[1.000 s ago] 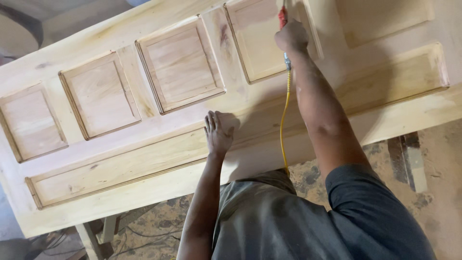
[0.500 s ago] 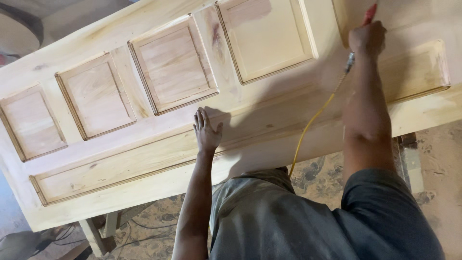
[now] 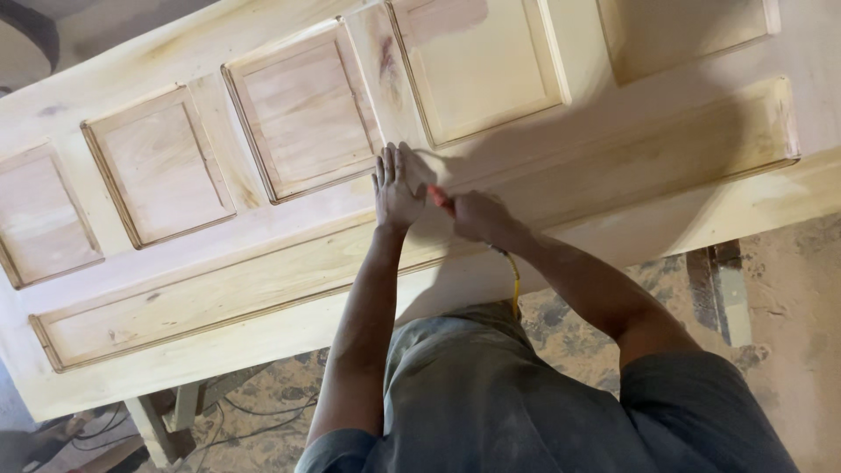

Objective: The person sands a wooden paneled door using a handheld electric orbital sander, working along the door's edges and rails while it rests on supports. They then set the sander down, unplug its cord, and use a smaller red-handled power sanding tool to sand the recessed door panels and rails.

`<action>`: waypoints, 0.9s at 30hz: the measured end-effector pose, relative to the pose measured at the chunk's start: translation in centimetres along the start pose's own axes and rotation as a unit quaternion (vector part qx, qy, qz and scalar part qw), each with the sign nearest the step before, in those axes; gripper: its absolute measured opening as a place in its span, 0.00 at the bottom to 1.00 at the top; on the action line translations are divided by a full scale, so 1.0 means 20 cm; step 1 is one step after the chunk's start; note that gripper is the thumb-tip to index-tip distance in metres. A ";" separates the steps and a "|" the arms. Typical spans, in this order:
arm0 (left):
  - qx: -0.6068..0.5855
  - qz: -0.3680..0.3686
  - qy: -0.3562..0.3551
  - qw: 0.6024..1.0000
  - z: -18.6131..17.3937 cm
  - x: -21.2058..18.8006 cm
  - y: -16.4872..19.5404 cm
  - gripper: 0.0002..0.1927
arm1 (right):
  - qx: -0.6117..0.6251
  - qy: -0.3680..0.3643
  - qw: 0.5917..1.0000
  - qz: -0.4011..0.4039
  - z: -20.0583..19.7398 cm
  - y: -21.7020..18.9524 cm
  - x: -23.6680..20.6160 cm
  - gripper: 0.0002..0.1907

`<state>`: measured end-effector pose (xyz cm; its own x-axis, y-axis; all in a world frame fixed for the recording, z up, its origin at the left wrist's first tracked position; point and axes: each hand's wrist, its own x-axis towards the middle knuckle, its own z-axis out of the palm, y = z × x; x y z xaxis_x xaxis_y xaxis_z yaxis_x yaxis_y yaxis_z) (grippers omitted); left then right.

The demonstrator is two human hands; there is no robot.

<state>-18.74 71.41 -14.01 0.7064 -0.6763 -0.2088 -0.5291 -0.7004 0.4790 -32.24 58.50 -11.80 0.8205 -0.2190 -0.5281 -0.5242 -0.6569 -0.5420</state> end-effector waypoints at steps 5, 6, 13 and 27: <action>0.015 -0.013 -0.060 0.998 0.03 0.01 0.05 0.52 | -0.016 0.152 0.971 0.183 -0.13 0.35 -0.10 0.21; 0.022 -0.011 -0.062 0.998 0.03 0.01 0.06 0.52 | -0.011 0.191 0.958 0.216 -0.13 0.39 -0.12 0.22; 0.052 -0.019 -0.090 0.994 0.06 0.01 0.06 0.55 | 0.010 0.127 0.987 0.099 -0.11 0.40 -0.13 0.15; 0.023 0.004 -0.086 0.996 0.03 0.02 0.06 0.54 | 0.043 0.225 0.950 0.212 -0.72 0.31 0.20 0.13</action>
<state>-19.33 70.16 -14.14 0.6125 -0.7089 -0.3497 -0.5588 -0.7012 0.4428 -29.02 43.16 -7.86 0.5363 -0.7494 -0.3883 -0.8297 -0.3837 -0.4054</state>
